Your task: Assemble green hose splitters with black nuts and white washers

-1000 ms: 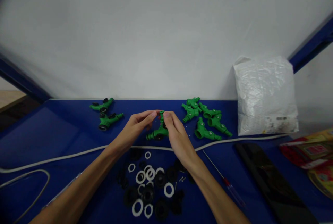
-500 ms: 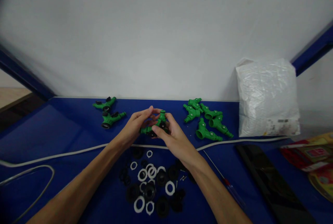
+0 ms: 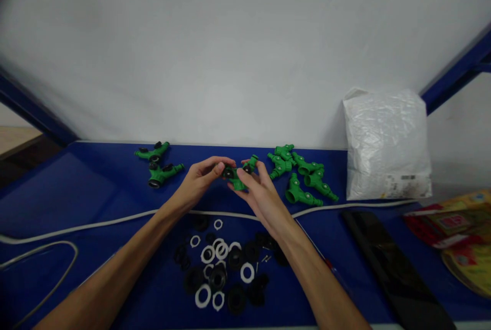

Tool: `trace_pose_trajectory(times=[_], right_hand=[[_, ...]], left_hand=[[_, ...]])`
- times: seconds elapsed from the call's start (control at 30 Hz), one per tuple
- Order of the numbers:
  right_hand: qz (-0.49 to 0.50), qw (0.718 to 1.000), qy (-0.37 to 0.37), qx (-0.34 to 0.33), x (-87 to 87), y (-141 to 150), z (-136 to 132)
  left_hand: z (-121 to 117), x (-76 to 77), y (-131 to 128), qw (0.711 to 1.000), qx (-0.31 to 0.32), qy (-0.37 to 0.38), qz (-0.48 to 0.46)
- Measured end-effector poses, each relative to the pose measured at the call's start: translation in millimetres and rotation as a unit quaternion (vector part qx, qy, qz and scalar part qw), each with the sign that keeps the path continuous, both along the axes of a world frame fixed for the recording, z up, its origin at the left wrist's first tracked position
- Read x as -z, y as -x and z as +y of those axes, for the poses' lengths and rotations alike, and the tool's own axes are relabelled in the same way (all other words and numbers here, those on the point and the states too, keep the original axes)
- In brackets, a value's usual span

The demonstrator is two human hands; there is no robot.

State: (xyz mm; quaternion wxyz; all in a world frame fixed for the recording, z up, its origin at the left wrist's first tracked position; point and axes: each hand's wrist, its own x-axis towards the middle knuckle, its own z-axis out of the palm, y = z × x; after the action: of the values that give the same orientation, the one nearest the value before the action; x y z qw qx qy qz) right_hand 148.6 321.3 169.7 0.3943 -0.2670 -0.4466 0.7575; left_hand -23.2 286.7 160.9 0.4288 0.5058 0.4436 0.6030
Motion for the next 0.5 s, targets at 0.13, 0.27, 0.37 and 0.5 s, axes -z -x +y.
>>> trace_pose_trajectory(times=[0.13,0.27,0.37,0.5], right_hand=[[-0.021,0.999,0.01,-0.029,-4.2,-2.4,0.8],[-0.076,0.997,0.0,-0.003,0.5,-3.5,3.6],[-0.127,0.992,-0.021,0.014,3.6,-5.3,6.7],[-0.181,0.979,-0.079,-0.042,-3.0,-12.5,9.8]], left_hand=[[-0.7,-0.4,0.9,1.0,-0.01,0.024,0.01],[-4.7,-0.6,-1.9,0.992,-0.004,0.006,0.129],[-5.7,3.4,-4.6,0.982,-0.005,-0.008,0.191],[-2.8,7.0,-2.1,0.988,-0.047,0.011,0.143]])
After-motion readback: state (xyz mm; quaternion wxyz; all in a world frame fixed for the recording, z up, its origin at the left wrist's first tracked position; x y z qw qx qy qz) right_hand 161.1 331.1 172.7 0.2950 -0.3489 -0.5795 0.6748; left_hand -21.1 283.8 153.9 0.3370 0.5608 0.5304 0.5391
